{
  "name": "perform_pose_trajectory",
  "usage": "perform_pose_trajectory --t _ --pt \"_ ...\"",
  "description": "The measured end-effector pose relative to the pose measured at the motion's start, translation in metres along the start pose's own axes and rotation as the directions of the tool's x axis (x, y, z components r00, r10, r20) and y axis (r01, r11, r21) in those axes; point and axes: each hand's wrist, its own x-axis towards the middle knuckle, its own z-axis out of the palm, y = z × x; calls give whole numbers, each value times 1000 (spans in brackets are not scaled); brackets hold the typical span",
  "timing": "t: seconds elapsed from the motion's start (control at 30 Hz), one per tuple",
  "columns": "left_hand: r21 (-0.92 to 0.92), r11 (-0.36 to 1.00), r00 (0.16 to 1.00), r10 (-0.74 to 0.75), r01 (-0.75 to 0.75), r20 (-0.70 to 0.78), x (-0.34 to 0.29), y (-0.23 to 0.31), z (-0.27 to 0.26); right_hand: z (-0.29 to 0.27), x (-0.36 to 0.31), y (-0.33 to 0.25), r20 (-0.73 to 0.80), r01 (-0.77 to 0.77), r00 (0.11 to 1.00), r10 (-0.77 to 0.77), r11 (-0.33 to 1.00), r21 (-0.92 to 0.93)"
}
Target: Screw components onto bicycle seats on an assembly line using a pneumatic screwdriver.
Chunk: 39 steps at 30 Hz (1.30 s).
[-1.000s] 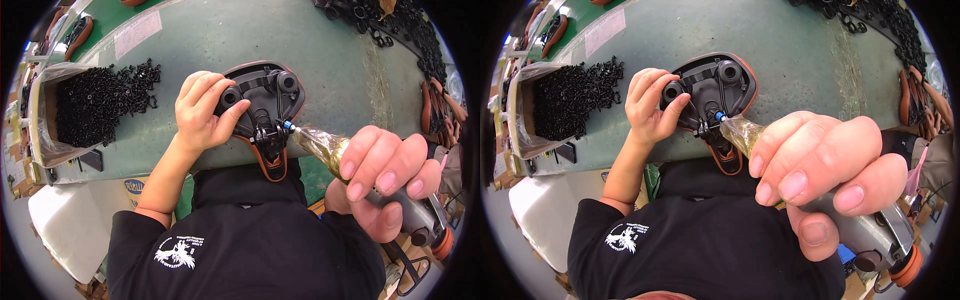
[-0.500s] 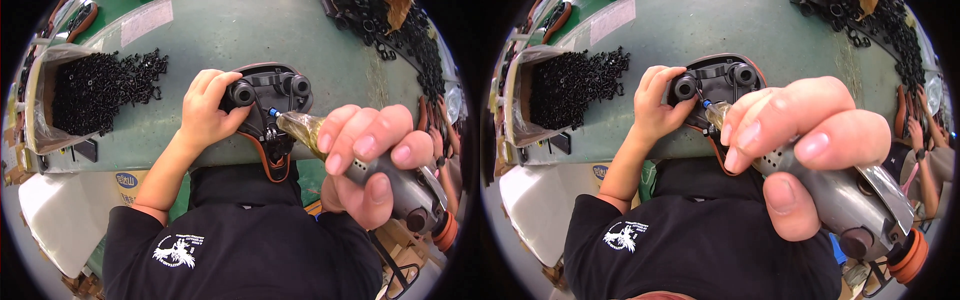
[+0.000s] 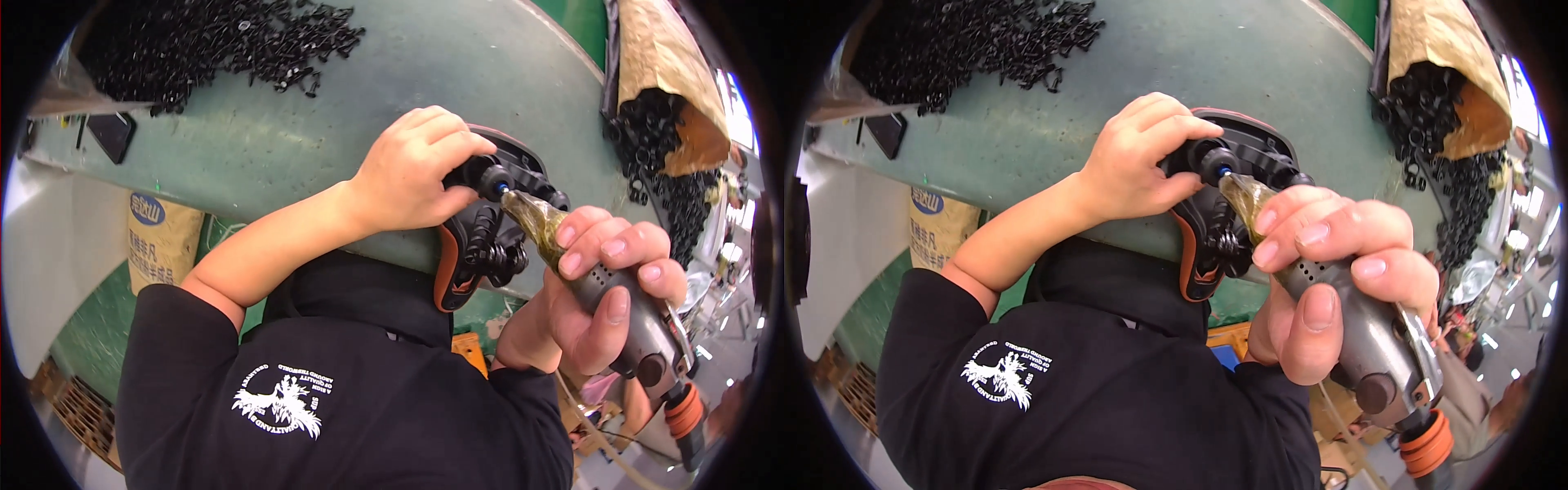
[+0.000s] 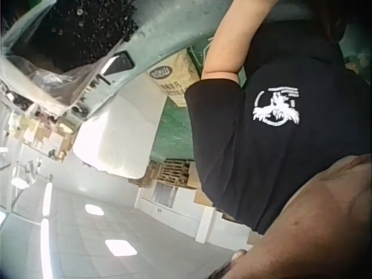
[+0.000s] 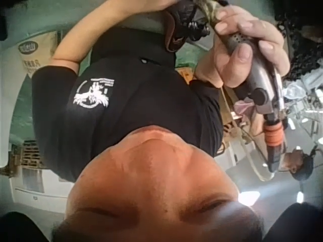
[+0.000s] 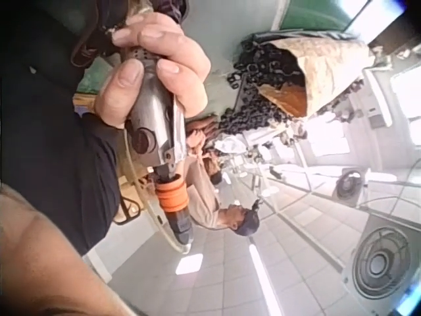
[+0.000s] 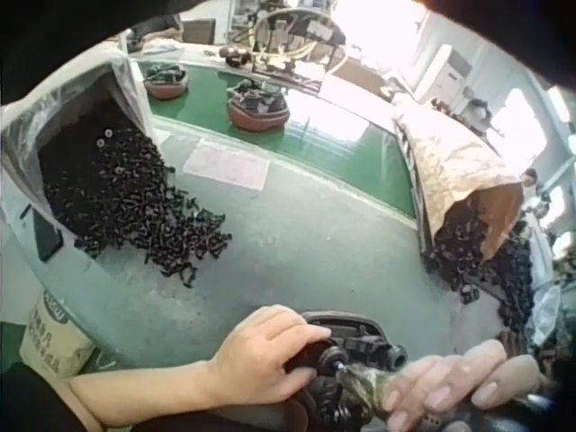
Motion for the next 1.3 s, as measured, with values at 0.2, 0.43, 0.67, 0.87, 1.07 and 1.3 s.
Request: perform_pose_trajectory --t 0.2,0.43,0.67,0.87,1.07,1.3 --pt "-58 998 998 20 -23 -56 -6 -12 -2 15 -1 25 36 26 999 -24 998 -54" --pt "-97 995 995 23 -33 -101 -5 -7 -1 30 9 19 44 4 999 0 995 -103" --pt "-79 995 994 58 -66 -97 -5 -11 0 34 20 29 -8 -149 989 149 984 -101" --pt "-1 1000 996 22 -22 -81 -14 6 -8 25 12 14 125 -54 991 54 999 -9" --pt "80 997 995 -20 11 102 -21 16 -55 -6 -2 -32 40 21 999 -23 998 51" --pt "679 733 973 -180 34 145 -17 -47 -128 -30 -30 -39 -73 23 997 -16 995 93"
